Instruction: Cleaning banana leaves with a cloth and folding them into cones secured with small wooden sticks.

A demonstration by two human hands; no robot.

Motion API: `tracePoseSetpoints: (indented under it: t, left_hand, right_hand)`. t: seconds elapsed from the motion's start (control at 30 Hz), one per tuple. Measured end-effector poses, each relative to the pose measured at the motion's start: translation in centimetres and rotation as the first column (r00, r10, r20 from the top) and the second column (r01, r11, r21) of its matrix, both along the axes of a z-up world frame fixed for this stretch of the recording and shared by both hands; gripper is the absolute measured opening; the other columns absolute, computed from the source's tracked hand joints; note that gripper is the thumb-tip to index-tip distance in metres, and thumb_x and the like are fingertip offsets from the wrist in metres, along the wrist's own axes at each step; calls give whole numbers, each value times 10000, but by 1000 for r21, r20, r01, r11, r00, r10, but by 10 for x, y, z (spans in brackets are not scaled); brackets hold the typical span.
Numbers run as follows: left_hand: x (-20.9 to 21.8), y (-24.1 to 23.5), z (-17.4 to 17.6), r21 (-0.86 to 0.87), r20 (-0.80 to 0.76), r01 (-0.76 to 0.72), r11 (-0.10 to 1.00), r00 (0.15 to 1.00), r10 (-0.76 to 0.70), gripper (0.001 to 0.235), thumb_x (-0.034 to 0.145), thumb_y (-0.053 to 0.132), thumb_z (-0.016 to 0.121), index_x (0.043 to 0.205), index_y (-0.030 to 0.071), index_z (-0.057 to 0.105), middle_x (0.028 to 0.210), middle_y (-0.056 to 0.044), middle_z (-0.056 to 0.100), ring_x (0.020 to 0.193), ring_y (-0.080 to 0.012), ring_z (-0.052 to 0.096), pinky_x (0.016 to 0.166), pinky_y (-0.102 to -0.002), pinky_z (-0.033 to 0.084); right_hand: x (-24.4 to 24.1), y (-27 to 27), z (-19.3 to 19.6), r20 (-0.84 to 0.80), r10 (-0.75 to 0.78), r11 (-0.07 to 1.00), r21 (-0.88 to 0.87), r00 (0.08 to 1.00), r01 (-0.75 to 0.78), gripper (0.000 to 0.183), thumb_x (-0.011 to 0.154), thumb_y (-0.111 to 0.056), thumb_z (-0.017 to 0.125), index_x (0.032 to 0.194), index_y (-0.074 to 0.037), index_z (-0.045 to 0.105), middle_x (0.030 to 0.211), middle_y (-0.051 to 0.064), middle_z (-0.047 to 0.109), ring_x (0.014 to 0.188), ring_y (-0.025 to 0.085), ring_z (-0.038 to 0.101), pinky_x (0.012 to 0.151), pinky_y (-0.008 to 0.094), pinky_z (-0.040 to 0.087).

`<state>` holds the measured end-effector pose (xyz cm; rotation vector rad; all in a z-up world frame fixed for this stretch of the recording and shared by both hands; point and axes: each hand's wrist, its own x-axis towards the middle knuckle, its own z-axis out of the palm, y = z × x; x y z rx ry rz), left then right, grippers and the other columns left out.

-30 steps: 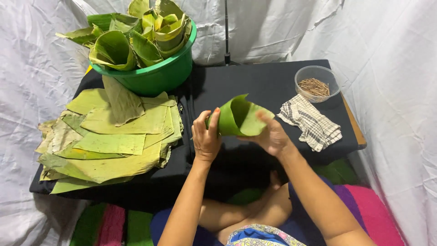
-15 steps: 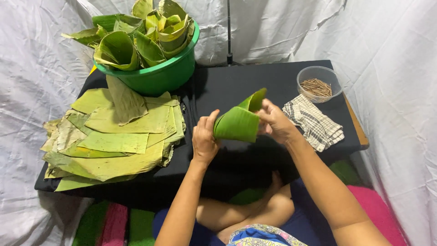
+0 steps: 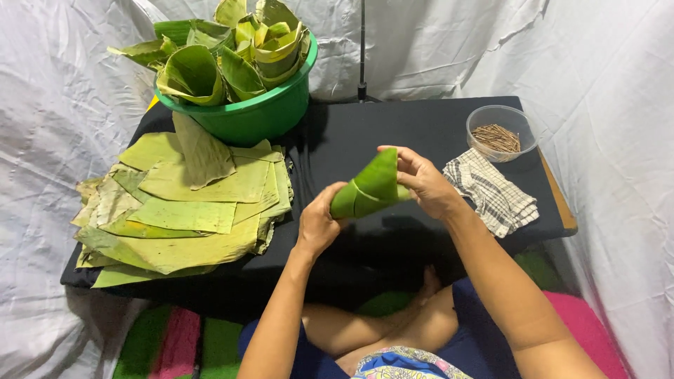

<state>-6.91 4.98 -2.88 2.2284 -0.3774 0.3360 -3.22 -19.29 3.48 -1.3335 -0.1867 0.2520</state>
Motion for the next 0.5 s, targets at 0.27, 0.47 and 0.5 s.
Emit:
tracePoseSetpoints:
  t: [0.27,0.47,0.5]
  left_hand:
    - [1,-4,-2,265,743,-454,851,659,120,651,876,5,570,1477,252,546,1058,-33,546,793,-232,567,723,-369,417]
    - [-11,5,3,218,864,-545,809,493,100,567,954,62,629,1459,312,575,1270,-43,604,1058,-205,589,1009,-407,310]
    - [-12,6,2,209,877,-559,802,470,99,548,960,78,648,1445,323,580,1295,-51,610,1106,-206,593,1031,-433,293]
  right_hand:
    - [14,-23,-67,-136,65,977,211,989,-36,557,843,-111,725,1382,-64,591,1147,183,717,973,333,733,777,570,623]
    - [3,-17,-52,-23,47,979,201,999,-41,585,813,53,701,1386,-10,602,1151,177,717,968,302,737,830,463,623]
    - [-2,-13,-44,-13,15,981,193,1000,-12,556,815,90,692,1358,-7,623,1133,170,724,950,290,740,826,443,628]
